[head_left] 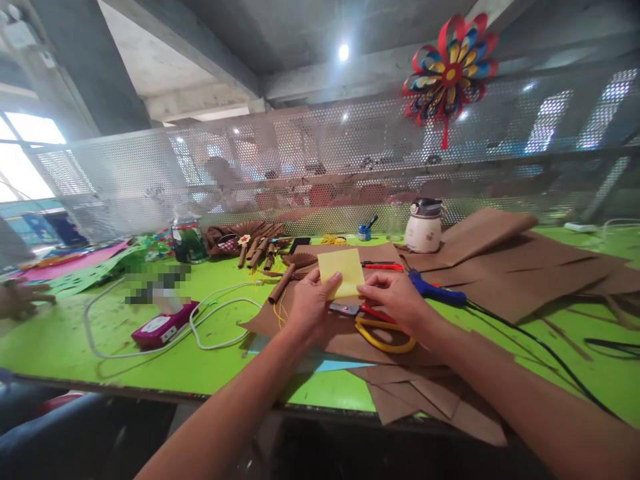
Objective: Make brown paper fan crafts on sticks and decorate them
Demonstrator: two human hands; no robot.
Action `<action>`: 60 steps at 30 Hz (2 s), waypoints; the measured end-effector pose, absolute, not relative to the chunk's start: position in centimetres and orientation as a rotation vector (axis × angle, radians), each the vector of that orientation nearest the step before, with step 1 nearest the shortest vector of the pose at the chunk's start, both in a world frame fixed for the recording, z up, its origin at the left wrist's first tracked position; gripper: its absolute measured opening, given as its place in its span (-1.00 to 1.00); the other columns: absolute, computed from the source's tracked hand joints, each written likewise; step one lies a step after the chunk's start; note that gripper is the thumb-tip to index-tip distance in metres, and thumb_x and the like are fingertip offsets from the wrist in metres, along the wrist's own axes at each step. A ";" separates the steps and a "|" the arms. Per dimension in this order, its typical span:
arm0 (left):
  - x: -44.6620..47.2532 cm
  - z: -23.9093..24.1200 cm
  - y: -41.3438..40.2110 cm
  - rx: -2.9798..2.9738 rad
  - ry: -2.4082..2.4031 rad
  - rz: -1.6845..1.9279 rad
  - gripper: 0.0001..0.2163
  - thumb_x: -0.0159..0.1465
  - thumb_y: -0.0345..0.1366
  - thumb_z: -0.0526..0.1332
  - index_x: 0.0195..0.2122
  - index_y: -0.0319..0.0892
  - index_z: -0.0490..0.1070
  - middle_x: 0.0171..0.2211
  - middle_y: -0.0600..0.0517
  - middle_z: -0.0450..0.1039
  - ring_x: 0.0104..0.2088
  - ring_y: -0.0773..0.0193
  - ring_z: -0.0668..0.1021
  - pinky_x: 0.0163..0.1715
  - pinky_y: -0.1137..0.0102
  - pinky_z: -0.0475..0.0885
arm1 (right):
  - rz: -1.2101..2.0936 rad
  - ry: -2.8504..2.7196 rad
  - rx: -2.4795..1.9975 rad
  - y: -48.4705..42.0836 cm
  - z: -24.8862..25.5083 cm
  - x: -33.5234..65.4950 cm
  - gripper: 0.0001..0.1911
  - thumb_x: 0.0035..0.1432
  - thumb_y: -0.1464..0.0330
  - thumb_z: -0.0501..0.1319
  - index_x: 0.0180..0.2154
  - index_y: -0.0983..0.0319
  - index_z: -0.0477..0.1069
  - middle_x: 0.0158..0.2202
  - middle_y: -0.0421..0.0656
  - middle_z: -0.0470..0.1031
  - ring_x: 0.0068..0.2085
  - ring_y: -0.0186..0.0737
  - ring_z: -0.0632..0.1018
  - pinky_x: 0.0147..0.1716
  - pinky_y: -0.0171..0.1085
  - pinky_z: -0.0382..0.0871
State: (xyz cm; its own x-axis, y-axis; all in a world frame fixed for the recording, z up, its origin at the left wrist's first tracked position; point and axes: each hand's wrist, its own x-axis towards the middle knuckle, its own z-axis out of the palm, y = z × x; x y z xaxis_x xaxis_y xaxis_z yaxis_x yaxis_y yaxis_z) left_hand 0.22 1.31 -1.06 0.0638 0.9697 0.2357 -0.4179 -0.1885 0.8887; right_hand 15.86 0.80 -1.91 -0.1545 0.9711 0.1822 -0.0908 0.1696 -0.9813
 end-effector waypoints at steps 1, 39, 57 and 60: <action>0.2 -1.0 1.3 1.092 0.704 1.453 -0.61 -0.03 -0.29 0.36 -0.16 -0.27 0.40 -0.24 -0.08 0.52 -0.34 0.26 0.54 -0.26 0.36 0.42 | 1.236 -1.347 -0.942 0.8 -1.9 15.9 -0.73 -0.14 0.23 0.33 -0.53 0.28 0.35 -0.57 -0.23 0.41 -0.55 -0.38 0.42 -0.53 -0.32 0.38; 0.8 -0.6 0.0 1.121 0.911 1.105 -0.78 0.14 -0.27 0.24 -0.32 -0.36 0.47 -0.42 -0.20 0.54 -0.50 0.27 0.57 -0.60 0.51 0.37 | 1.254 -1.325 -0.914 1.1 -1.5 16.2 -0.69 -0.21 0.20 0.35 -0.46 0.29 0.41 -0.56 -0.24 0.44 -0.55 -0.40 0.40 -0.49 -0.34 0.33; 0.9 -0.7 0.2 1.117 0.947 1.149 -0.82 0.12 -0.30 0.26 -0.35 -0.36 0.45 -0.49 -0.16 0.54 -0.51 0.25 0.57 -0.62 0.52 0.38 | 1.357 -1.315 -0.861 1.4 -1.8 16.2 -0.69 -0.17 0.22 0.35 -0.41 0.30 0.41 -0.51 -0.19 0.48 -0.52 -0.36 0.46 -0.48 -0.33 0.34; 0.8 -0.7 0.1 1.121 0.958 1.150 -0.81 0.12 -0.29 0.26 -0.35 -0.36 0.45 -0.49 -0.16 0.54 -0.52 0.25 0.57 -0.63 0.52 0.37 | 1.405 -1.335 -0.844 1.2 -1.7 16.2 -0.67 -0.14 0.21 0.34 -0.36 0.32 0.43 -0.49 -0.16 0.50 -0.52 -0.37 0.46 -0.47 -0.33 0.34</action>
